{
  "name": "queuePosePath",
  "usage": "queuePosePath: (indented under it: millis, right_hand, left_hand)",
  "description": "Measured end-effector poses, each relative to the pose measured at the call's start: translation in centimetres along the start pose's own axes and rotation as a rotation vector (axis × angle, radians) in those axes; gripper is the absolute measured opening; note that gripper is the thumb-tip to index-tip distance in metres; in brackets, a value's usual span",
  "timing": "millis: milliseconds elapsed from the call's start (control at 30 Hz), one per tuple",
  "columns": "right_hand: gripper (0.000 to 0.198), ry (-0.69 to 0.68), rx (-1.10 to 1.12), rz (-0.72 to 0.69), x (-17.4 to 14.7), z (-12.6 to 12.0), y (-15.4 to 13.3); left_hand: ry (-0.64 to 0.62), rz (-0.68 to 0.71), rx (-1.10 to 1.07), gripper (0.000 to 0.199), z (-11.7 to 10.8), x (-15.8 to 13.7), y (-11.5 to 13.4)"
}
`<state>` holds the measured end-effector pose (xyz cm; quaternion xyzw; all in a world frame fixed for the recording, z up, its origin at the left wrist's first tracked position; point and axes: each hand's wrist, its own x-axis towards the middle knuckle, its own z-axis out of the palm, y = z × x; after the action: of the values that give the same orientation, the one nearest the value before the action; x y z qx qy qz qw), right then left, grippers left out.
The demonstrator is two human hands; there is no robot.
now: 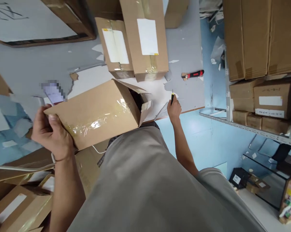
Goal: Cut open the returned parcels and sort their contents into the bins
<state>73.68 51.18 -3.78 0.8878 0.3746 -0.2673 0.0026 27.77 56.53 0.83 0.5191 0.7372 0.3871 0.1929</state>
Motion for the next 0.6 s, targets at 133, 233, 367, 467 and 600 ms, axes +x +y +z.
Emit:
queuePosePath:
  millis: [133,233,367,467,600]
  right_hand:
    - [0.065,-0.025,0.011,0.012,2.9,3.7,-0.1]
    - [0.057,-0.035,0.337,-0.077,2.5,5.3,-2.0]
    - [0.063,-0.472,0.84,-0.063,0.5,7.8,-6.6]
    - [0.061,-0.684,1.065,-0.031,-1.6,8.1,-8.8]
    - [0.058,-0.561,1.036,-0.039,-3.6,4.4,-7.8]
  left_hand:
    - [0.056,-0.148,0.08,0.039,-2.8,0.0,-2.1]
    - [0.08,-0.29,0.149,0.006,-4.4,-0.1,-2.6]
    - [0.043,-0.433,0.206,0.046,-6.0,-0.4,-2.7]
    - [0.035,-0.447,0.182,0.055,-6.8,-0.5,-3.5]
    - [0.014,-0.43,0.114,0.054,-5.2,-0.1,-5.2]
